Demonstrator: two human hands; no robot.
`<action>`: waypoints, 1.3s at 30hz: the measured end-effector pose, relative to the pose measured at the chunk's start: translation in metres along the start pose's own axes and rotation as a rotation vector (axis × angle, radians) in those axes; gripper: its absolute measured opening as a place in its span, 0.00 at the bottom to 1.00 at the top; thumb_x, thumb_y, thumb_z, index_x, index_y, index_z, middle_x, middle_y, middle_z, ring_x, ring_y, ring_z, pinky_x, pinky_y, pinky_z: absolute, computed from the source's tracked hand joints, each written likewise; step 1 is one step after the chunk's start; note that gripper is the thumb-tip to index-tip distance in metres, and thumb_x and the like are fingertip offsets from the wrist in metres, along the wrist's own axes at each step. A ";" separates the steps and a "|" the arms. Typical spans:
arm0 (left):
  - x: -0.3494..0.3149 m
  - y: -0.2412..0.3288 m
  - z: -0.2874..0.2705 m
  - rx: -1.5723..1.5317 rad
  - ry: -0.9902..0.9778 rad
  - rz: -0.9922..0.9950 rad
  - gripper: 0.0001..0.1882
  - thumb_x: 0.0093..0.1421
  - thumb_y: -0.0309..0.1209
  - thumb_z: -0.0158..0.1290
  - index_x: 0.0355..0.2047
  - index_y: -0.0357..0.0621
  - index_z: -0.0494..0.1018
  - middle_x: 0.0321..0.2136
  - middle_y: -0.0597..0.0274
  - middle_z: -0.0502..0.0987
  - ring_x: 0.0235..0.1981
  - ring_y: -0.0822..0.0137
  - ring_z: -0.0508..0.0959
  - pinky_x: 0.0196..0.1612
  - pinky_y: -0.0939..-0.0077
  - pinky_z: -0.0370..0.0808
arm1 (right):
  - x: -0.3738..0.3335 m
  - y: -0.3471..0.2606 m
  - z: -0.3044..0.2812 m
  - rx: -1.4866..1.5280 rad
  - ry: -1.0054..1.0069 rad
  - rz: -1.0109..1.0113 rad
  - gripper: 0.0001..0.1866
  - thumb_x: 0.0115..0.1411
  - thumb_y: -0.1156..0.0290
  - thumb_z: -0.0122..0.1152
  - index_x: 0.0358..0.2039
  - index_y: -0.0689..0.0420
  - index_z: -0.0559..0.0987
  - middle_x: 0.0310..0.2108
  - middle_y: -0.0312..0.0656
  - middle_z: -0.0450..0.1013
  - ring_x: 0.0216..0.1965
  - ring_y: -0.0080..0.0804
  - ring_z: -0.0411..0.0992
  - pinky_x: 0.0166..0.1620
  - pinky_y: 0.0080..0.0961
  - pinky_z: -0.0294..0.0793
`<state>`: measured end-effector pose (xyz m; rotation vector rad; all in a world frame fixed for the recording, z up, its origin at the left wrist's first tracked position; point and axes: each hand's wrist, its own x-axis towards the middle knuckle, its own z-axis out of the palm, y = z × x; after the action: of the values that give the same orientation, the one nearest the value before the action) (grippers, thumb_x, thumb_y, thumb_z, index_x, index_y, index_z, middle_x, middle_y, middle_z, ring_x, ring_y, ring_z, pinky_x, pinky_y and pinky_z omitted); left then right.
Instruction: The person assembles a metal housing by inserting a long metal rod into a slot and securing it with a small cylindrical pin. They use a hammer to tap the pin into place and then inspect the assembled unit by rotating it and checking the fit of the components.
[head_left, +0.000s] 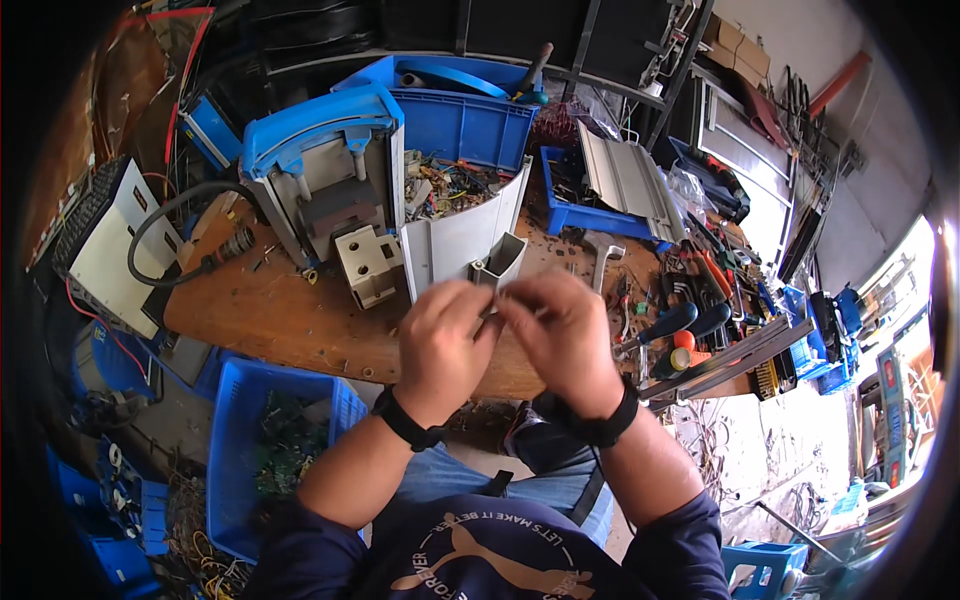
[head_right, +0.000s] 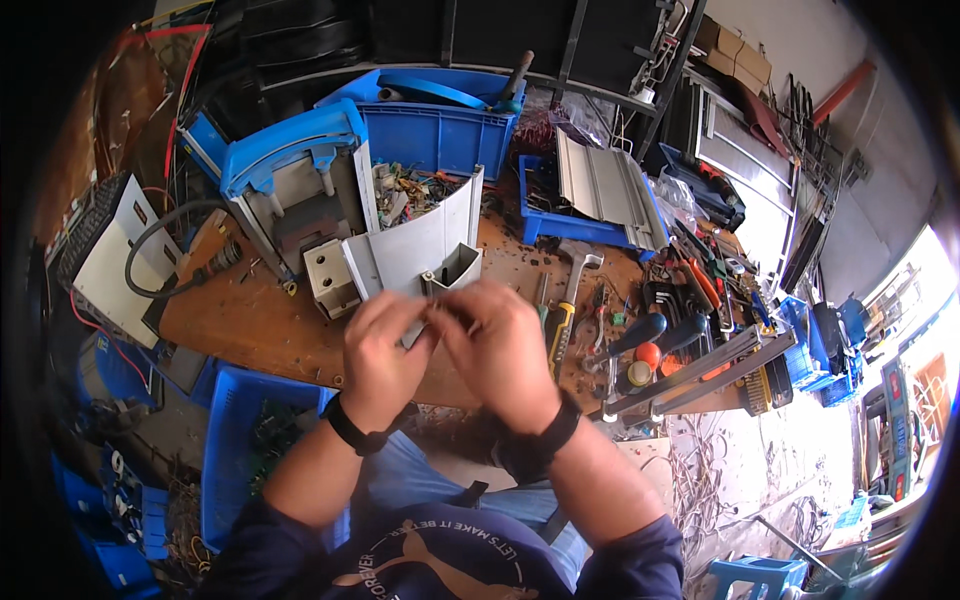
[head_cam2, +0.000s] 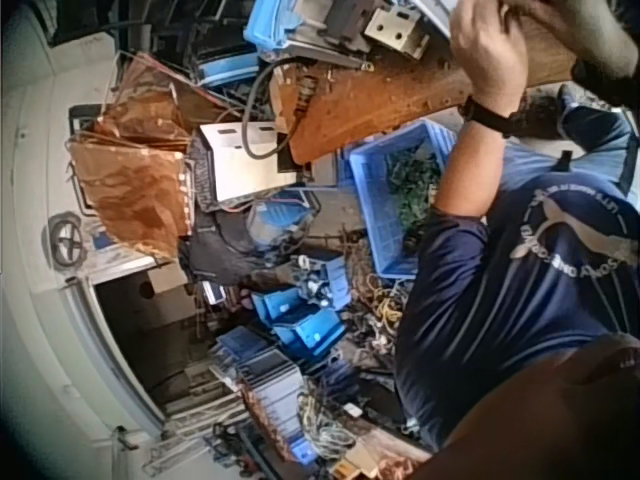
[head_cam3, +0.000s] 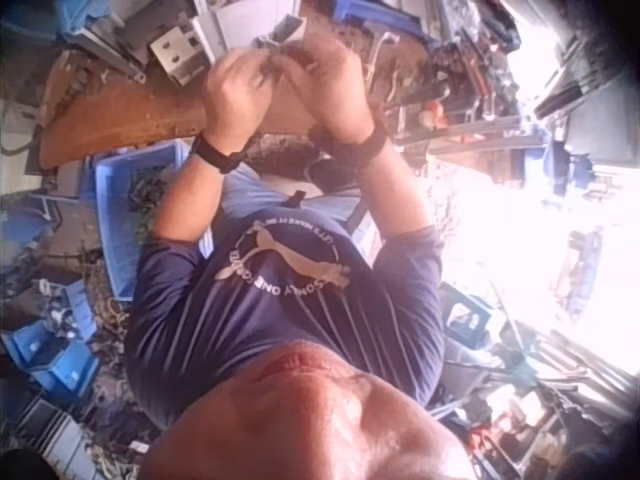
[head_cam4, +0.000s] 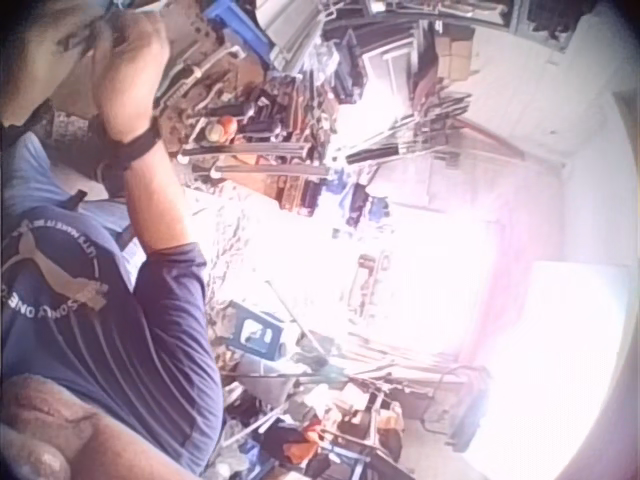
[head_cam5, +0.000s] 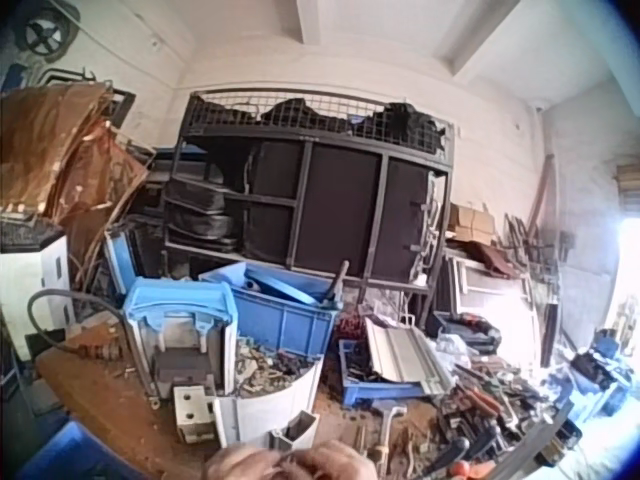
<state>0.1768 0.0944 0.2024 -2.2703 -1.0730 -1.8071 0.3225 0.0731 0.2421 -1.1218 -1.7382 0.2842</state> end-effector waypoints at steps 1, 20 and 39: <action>0.004 0.002 -0.001 -0.070 0.018 -0.152 0.14 0.43 0.19 0.63 0.33 0.38 0.76 0.26 0.58 0.74 0.24 0.61 0.75 0.27 0.70 0.73 | 0.011 0.001 -0.001 -0.003 0.018 0.006 0.08 0.52 0.75 0.65 0.33 0.64 0.81 0.26 0.48 0.76 0.26 0.41 0.76 0.31 0.29 0.74; -0.007 -0.021 0.054 -0.118 0.207 -0.520 0.12 0.51 0.25 0.63 0.37 0.37 0.79 0.24 0.55 0.78 0.21 0.67 0.75 0.27 0.75 0.73 | 0.063 0.017 0.013 -0.060 -0.140 0.170 0.11 0.54 0.69 0.62 0.33 0.63 0.82 0.28 0.51 0.79 0.31 0.46 0.78 0.37 0.33 0.77; -0.006 -0.018 0.060 -0.009 0.254 -0.446 0.07 0.53 0.26 0.61 0.32 0.38 0.77 0.24 0.52 0.78 0.24 0.54 0.78 0.28 0.65 0.74 | 0.052 0.029 0.019 -0.031 -0.031 0.094 0.10 0.56 0.69 0.62 0.33 0.64 0.79 0.27 0.52 0.77 0.30 0.47 0.78 0.35 0.34 0.76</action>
<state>0.2169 0.1318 0.1719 -1.8363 -1.6118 -2.1767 0.3196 0.1352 0.2472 -1.2294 -1.7254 0.3345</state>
